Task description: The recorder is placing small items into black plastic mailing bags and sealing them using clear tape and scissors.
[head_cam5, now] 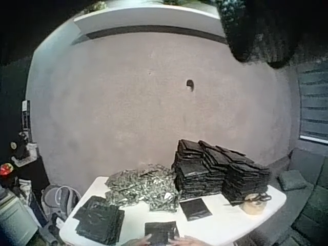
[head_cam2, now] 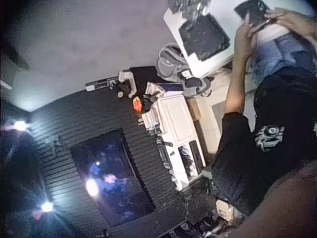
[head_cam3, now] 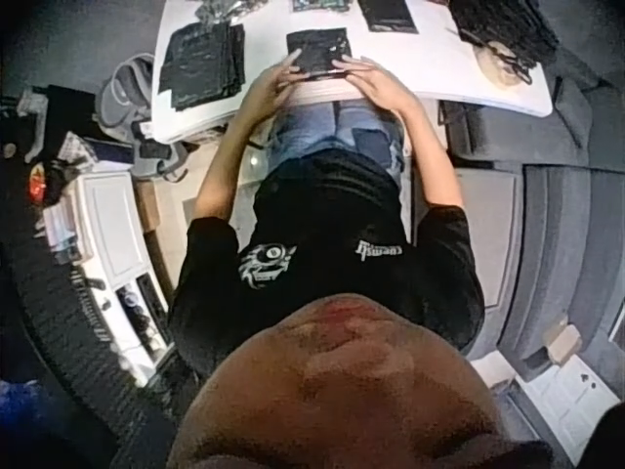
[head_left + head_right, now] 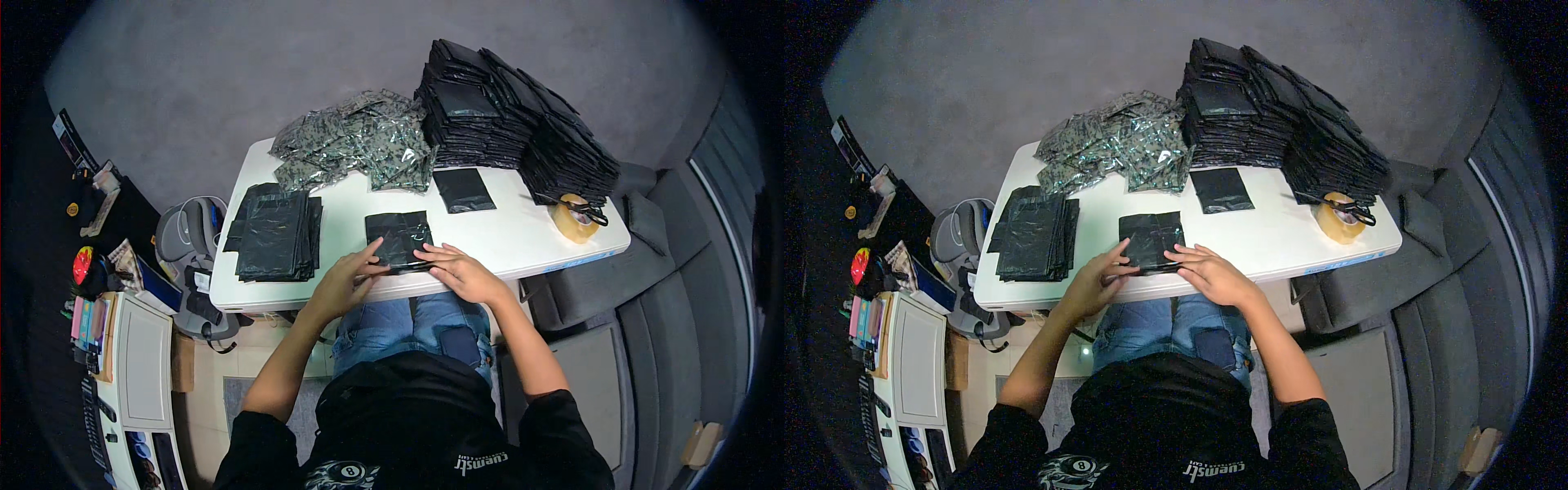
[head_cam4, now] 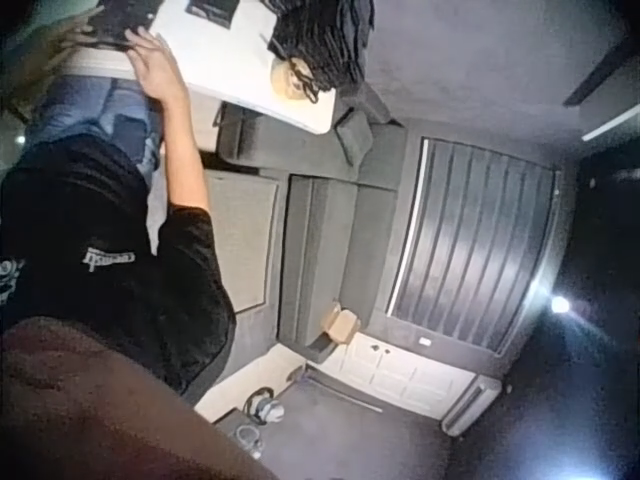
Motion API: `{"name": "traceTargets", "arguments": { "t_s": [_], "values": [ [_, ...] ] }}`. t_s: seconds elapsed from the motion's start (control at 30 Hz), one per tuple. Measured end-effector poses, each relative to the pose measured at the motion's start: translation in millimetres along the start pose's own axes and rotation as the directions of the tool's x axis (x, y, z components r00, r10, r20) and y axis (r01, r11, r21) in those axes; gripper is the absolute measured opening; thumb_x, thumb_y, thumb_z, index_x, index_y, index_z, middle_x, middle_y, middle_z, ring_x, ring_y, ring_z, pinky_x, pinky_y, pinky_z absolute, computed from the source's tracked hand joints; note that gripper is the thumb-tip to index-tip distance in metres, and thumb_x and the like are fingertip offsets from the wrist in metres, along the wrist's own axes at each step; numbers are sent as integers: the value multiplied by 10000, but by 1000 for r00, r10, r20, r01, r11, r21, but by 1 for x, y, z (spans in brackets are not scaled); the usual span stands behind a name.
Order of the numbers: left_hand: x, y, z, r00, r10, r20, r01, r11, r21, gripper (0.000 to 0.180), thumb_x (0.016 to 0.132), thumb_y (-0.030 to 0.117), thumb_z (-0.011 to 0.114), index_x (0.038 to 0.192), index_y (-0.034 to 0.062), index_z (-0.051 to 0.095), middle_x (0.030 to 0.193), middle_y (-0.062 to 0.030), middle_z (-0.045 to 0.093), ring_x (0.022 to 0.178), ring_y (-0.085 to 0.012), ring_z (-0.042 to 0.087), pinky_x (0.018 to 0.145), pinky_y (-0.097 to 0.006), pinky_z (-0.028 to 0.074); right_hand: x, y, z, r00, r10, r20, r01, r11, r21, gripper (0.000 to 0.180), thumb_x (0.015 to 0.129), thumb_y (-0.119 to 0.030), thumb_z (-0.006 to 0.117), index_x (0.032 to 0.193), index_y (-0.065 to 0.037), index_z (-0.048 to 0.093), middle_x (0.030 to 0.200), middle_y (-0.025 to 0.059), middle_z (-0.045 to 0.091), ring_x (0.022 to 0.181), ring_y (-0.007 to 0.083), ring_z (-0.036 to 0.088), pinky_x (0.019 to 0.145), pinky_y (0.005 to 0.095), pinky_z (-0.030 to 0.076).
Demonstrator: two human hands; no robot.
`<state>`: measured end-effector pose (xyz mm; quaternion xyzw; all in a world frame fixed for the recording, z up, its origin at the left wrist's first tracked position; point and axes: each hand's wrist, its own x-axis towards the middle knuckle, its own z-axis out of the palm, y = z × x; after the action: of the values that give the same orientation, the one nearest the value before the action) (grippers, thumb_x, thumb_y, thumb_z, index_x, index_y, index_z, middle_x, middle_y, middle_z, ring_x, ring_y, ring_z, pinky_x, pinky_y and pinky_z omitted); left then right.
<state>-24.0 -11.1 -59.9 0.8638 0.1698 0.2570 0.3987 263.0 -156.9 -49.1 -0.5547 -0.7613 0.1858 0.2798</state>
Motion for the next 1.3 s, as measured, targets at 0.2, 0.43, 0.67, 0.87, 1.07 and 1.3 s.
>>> {"name": "traceTargets", "arguments": {
  "t_s": [0.2, 0.43, 0.67, 0.87, 1.07, 1.3],
  "values": [
    [6, -6, 3, 975, -100, -199, 79, 991, -111, 796, 953, 43, 761, 1656, 105, 394, 761, -33, 713, 725, -84, 638, 703, -248, 515, 6, 3, 2, 943, 316, -104, -280, 923, 265, 339, 1080, -270, 639, 1123, 41, 767, 1379, 187, 718, 1107, 241, 740, 979, 361, 548],
    [17, 10, 19, 933, -279, -229, 213, 938, -274, 738, 944, 22, 751, 1612, 94, 446, 740, -20, 716, 684, -48, 582, 665, -231, 464, 17, 9, 13, 859, 413, -301, -331, 898, 290, 420, 1026, -324, 738, 825, 42, 705, 597, 84, 556, 611, 96, 432, 585, 357, 423],
    [30, 1, 23, 862, -345, -372, 265, 931, -251, 674, 946, 45, 766, 1555, 93, 482, 764, -71, 742, 661, -106, 629, 642, -283, 494, 33, 14, 26, 784, 458, -419, -375, 887, 269, 434, 995, -318, 765, 761, 35, 669, 570, 123, 554, 522, 167, 419, 548, 367, 415],
    [41, 7, 21, 867, -249, -432, 263, 964, -28, 640, 930, 50, 778, 1510, 107, 514, 777, -153, 748, 686, -252, 723, 672, -385, 541, 39, -4, 38, 663, 466, -586, -462, 870, 169, 355, 932, -263, 797, 726, 11, 706, 607, 168, 643, 535, 315, 611, 581, 412, 481],
    [45, 8, 19, 896, -178, -407, 228, 970, 77, 597, 944, 25, 748, 1484, 128, 516, 772, -159, 699, 691, -363, 702, 681, -449, 528, 38, -8, 46, 621, 358, -697, -504, 864, -6, 280, 915, -238, 773, 733, -30, 726, 658, 124, 693, 716, 330, 682, 826, 456, 480],
    [52, 10, 21, 904, -170, -393, 236, 963, 126, 456, 977, -2, 678, 1384, 109, 506, 749, -158, 629, 719, -401, 681, 687, -507, 502, 36, -6, 43, 648, 353, -675, -521, 852, -54, 287, 941, -279, 771, 781, -44, 735, 657, 111, 676, 754, 324, 670, 846, 447, 451]
  ]
}}
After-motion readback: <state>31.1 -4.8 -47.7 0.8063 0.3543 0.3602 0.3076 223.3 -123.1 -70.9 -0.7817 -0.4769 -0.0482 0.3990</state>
